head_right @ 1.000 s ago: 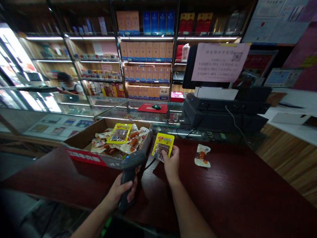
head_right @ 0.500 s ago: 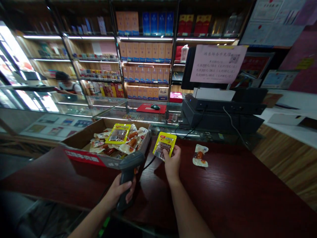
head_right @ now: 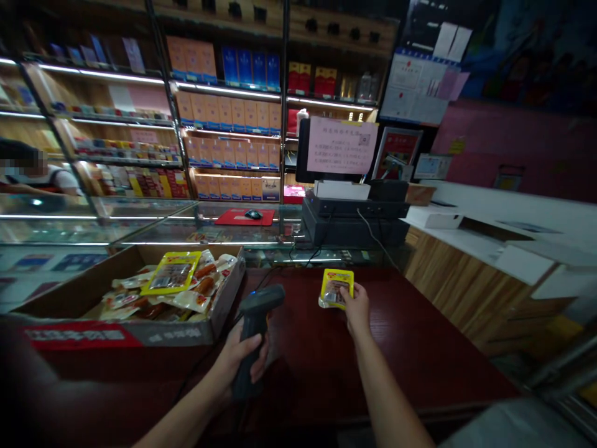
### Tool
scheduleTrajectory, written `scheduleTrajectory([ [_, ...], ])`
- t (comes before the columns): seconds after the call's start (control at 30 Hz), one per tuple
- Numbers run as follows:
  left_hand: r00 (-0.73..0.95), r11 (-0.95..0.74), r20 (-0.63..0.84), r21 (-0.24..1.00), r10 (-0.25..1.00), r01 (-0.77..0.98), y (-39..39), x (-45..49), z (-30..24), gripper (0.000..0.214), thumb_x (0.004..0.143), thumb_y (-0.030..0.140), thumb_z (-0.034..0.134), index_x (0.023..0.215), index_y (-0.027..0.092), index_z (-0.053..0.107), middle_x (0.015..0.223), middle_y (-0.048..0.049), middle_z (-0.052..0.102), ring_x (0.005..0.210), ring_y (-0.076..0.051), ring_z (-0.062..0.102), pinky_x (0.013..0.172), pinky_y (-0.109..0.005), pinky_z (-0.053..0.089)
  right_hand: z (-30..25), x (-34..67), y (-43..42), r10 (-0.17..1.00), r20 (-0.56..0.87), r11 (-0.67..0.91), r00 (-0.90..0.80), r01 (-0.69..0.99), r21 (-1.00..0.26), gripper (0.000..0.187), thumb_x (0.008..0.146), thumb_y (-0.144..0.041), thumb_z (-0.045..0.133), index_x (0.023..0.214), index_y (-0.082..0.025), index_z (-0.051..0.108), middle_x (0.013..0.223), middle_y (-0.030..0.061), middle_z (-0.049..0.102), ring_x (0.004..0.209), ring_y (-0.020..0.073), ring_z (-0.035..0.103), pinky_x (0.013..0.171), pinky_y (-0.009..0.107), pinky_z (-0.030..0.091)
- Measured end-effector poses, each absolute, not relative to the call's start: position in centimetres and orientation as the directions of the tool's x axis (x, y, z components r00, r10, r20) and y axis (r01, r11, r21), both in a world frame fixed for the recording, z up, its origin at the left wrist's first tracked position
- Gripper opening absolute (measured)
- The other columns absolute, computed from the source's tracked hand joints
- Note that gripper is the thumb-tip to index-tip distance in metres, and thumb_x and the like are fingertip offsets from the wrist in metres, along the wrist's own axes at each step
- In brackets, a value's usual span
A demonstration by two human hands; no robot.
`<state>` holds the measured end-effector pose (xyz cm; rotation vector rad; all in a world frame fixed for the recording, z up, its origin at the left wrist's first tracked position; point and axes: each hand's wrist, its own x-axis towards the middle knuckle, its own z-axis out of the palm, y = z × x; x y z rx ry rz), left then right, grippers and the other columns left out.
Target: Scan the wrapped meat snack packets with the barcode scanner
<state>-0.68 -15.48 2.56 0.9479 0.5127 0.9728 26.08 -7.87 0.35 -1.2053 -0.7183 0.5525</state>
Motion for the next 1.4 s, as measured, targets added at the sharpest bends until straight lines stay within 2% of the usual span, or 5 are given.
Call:
scheduleTrajectory([
  [0.37,0.504,0.332,-0.058,0.816,0.862,-0.473,-15.6,3.8,2.0,0.058,0.066,0.037,0.069,0.112,0.014,0.041,0.054,0.0058,0.051,0.034,-0.005,0.038,0.031,-0.018,0.033,-2.0,31.0,-8.9,0.645,0.356,-0.032,0.676,0.490,-0.871,0.035,0.061,-0.025,0.059,0.093,-0.012,0.061,0.106,0.0200,0.060,0.107,0.0355,0.053,0.095,0.048,0.036],
  [0.6,0.383,0.252,-0.023,0.789,0.923,-0.560,-16.4,0.0,2.5,0.060,0.066,0.038,0.069,0.113,0.016,0.040,0.055,0.0059,0.051,0.034,-0.006,0.038,0.031,-0.018,0.033,-0.2,26.4,-8.0,0.706,0.531,0.088,0.469,0.686,-0.722,0.032,0.070,-0.035,0.053,0.093,-0.015,0.061,0.102,0.0154,0.060,0.094,0.0302,0.057,0.087,0.045,0.042],
  [0.77,0.232,0.117,0.039,0.774,0.972,-0.623,-17.1,-5.4,3.0,0.042,0.068,0.037,0.068,0.098,0.015,0.047,0.057,0.0049,0.050,0.035,-0.005,0.038,0.031,-0.018,0.033,2.1,15.8,-6.7,0.835,0.538,0.384,0.117,0.577,-0.721,0.024,0.073,-0.032,0.055,0.091,-0.018,0.062,0.091,0.0090,0.061,0.074,0.0223,0.062,0.067,0.036,0.050],
  [0.97,0.007,-0.043,0.064,0.750,0.998,-0.660,-17.9,-12.9,4.2,0.027,0.071,0.033,0.066,0.082,0.014,0.050,0.058,0.0043,0.047,0.037,-0.003,0.037,0.033,-0.016,0.033,6.1,3.2,-5.3,0.795,0.578,0.582,-0.184,0.500,-0.641,0.019,0.075,-0.019,0.058,0.093,-0.019,0.066,0.094,0.0067,0.063,0.085,0.0196,0.061,0.076,0.031,0.048],
  [1.4,-0.131,-0.153,0.086,0.715,0.988,-0.682,-17.9,-17.9,4.3,0.027,0.074,0.030,0.062,0.095,0.017,0.051,0.061,0.0044,0.045,0.040,-0.003,0.034,0.035,-0.014,0.032,8.3,-7.8,0.5,0.920,0.382,0.314,-0.093,0.759,-0.570,0.038,0.076,-0.054,0.057,0.083,-0.020,0.073,0.112,0.0146,0.059,0.120,0.0335,0.038,0.096,0.054,0.022],
])
